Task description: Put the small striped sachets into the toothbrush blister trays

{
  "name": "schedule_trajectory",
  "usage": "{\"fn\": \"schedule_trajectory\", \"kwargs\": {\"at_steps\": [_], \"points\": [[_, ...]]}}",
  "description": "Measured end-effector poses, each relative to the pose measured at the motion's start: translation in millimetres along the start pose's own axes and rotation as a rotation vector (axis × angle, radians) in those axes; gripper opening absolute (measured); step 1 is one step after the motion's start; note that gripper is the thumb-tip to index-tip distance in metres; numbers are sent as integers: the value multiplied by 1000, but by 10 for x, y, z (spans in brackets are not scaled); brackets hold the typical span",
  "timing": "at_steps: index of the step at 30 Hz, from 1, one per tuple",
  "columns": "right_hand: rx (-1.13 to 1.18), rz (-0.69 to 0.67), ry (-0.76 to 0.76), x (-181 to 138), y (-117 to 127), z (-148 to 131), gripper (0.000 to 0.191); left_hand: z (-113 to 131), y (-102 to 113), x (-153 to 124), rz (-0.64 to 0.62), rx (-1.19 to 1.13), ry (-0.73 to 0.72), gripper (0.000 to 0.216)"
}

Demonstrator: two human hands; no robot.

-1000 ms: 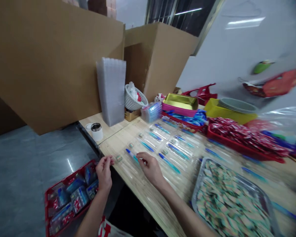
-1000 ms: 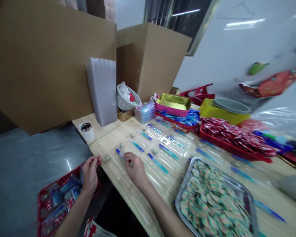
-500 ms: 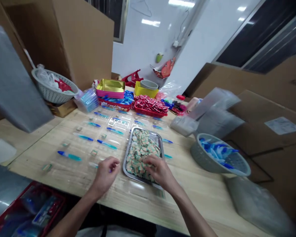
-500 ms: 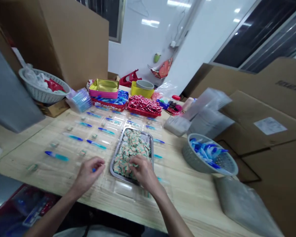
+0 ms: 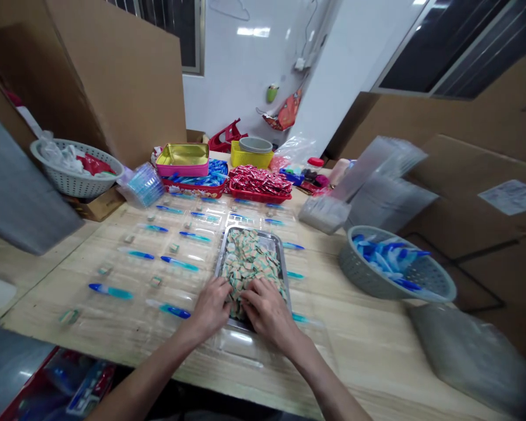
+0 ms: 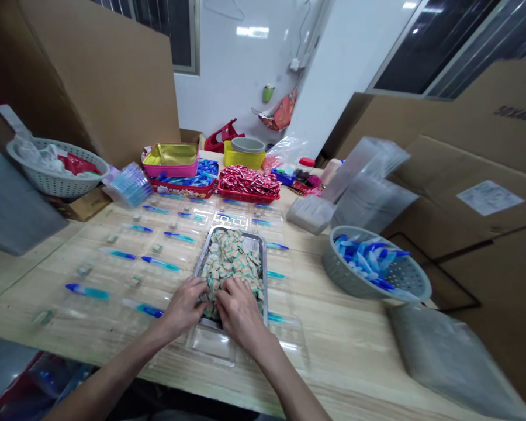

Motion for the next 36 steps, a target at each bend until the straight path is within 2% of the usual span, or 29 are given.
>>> {"fn": "schedule_trajectory", "kwargs": {"at_steps": [7, 10, 14, 18, 21, 27, 29, 32, 36], "points": [[286, 49, -140, 46, 116, 241, 19, -34, 5, 68, 12, -102, 64, 20], [377, 23, -213, 66, 109, 350, 18, 23, 55, 94, 67, -159, 51, 23], [458, 5, -269, 89, 94, 451, 17, 86, 127, 184, 138, -266, 24, 25], [484, 62, -318, 83, 88, 536, 19, 102, 119, 299, 102, -330, 21, 18], [479, 131, -350, 71, 92, 588, 19, 30, 84, 342, 106, -452, 120, 14], [472, 328, -449, 33, 219, 786, 22, -115, 13, 369, 206, -843, 321, 9], [486, 320, -468, 34, 231, 847, 24, -128, -7, 382, 203, -982, 386, 14], [450, 229, -416, 77, 211, 834, 22, -101, -21, 399, 160, -1152, 455, 20], [414, 295, -326, 117, 297, 737, 24, -59, -30, 406, 98, -1353, 522, 25]]}}
Point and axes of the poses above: each hand's wrist, its own x-axis towards the middle knuckle, its own y-axis out of the back of the hand, z = x × y, the point moved 7 cm from there along x, towards the middle knuckle
